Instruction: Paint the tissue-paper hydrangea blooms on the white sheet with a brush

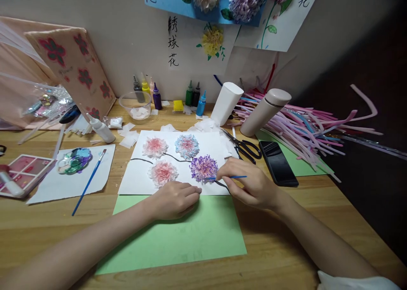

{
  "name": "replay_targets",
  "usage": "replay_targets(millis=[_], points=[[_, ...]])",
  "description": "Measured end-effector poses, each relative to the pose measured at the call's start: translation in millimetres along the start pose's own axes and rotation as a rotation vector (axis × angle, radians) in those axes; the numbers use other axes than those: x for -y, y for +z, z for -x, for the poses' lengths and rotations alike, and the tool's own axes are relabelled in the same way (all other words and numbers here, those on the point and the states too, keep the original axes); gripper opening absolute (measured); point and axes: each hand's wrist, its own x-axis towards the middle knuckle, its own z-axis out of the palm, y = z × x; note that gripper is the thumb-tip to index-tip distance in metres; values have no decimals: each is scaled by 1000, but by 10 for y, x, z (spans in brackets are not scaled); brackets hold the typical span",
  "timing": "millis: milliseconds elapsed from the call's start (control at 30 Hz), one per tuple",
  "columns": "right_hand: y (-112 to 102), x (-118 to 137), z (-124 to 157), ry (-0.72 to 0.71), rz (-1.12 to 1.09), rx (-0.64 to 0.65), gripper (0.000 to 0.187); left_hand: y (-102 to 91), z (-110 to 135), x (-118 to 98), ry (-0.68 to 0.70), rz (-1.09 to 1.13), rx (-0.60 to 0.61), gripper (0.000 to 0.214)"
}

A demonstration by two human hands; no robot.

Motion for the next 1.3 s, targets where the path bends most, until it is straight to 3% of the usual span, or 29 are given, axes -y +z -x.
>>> replay_targets(millis=[233,433,633,867,1067,1300], points=[[-86,49,-6,-20,39,-88,15,8,-6,-1,0,-5,9,20],[-28,25,0,-57,38,44,13,6,-7,0,-1,-23,11,21],[-183,-2,-8,24,26,-48,15,5,0,7,0,-7,24,21],[-134,-43,-4,-13,21,60,13,-19,-16,-4,2,-3,26,21],[-186,-30,-3,-36,20,-26,14,-32,-39,-8,6,3,13,22],[-149,-38,-1,-35,46,64,13,-21,-27,-12,7,-7,18,23]])
